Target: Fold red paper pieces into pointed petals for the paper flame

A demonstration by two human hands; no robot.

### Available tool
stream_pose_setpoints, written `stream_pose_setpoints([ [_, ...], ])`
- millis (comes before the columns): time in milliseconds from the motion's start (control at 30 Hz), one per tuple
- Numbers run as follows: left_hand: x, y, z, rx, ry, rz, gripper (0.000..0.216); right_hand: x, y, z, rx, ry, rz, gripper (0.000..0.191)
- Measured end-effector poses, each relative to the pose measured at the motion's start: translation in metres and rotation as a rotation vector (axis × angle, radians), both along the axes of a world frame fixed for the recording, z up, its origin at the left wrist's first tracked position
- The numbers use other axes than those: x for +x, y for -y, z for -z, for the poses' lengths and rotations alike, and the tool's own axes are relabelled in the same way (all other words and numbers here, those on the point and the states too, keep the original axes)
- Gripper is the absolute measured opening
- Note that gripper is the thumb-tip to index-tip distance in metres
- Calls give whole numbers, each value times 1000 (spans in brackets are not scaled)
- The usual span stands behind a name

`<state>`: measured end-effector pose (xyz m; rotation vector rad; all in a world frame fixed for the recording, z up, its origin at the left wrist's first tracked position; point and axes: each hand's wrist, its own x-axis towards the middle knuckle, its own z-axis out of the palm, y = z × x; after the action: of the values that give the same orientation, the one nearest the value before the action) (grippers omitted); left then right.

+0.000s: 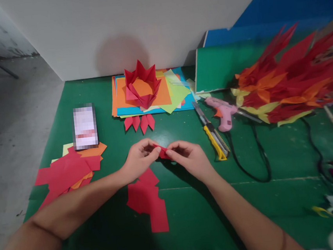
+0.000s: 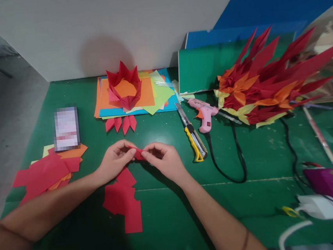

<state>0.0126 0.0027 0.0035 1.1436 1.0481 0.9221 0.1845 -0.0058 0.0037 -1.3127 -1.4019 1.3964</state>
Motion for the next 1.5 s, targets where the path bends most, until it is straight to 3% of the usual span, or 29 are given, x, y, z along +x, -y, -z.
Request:
stream_pose_setpoints([
  [400,0,0,3,-64,86,-5,26,0,2,-1,76,28,-35,16],
  [733,-3,-1,2,-73,18,59,29,-3,2,2,137,75,17,15],
  [1500,-6,-6,4,-155,166,71,31,1,-1,2,79,36,48,21],
])
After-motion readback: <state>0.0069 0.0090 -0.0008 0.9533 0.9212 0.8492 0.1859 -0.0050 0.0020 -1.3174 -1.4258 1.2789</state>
